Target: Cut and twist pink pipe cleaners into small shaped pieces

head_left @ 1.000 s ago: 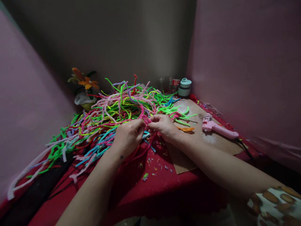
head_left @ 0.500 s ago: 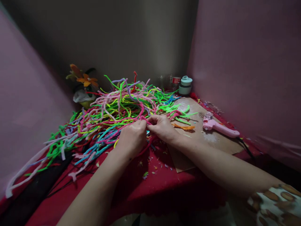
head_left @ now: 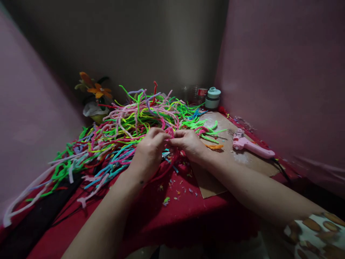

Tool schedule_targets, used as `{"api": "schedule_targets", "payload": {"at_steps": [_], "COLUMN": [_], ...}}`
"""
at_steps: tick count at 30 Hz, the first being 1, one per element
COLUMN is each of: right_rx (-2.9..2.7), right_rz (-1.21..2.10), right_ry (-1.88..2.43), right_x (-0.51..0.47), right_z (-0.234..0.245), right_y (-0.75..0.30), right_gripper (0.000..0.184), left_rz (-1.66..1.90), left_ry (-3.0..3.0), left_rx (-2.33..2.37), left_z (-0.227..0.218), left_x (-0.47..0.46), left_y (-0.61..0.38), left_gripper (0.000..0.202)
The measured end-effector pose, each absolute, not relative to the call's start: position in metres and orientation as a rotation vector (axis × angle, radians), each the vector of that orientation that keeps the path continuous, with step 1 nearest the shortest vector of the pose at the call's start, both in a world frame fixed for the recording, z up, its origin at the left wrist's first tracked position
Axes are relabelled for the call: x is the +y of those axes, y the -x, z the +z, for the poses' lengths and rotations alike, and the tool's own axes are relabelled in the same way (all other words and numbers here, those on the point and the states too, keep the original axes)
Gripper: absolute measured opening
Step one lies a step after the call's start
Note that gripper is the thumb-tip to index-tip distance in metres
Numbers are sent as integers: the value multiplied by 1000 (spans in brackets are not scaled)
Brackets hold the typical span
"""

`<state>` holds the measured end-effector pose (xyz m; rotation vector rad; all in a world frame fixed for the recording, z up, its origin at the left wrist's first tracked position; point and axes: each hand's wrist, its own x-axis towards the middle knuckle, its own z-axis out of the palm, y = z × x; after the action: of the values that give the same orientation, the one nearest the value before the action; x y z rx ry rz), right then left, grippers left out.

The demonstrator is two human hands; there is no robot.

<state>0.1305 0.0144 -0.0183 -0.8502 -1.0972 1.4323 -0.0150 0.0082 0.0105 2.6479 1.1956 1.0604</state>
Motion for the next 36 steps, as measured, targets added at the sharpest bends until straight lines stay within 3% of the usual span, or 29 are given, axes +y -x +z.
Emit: {"api": "schedule_targets", "payload": {"at_steps": [2,5,9,23,36], "right_rx": [-1031,-977,-1021,-1047,-1122], "right_rz": [1460,1486,1496,1367,1287], "right_ry": [845,813,785,747,739], "right_x": [13,13,13,14,14], "right_z": [-14,-12,-15,-23,-23], "right_y": [-131,-130,-130,-127,-128], "right_gripper": [9,12,13,9,10], "left_rz": [1215,1036,871,1241,1345], "left_ry": [-2152,-1478,-1186,-2162,-2548], "left_rx": [1241,1156,956,1222,1233], "left_z": [13,14,11,5,-4], "left_x": [13,20,22,7,9], "left_y": [17,21,23,7,9], "left_gripper": [20,27,25,13,12]}}
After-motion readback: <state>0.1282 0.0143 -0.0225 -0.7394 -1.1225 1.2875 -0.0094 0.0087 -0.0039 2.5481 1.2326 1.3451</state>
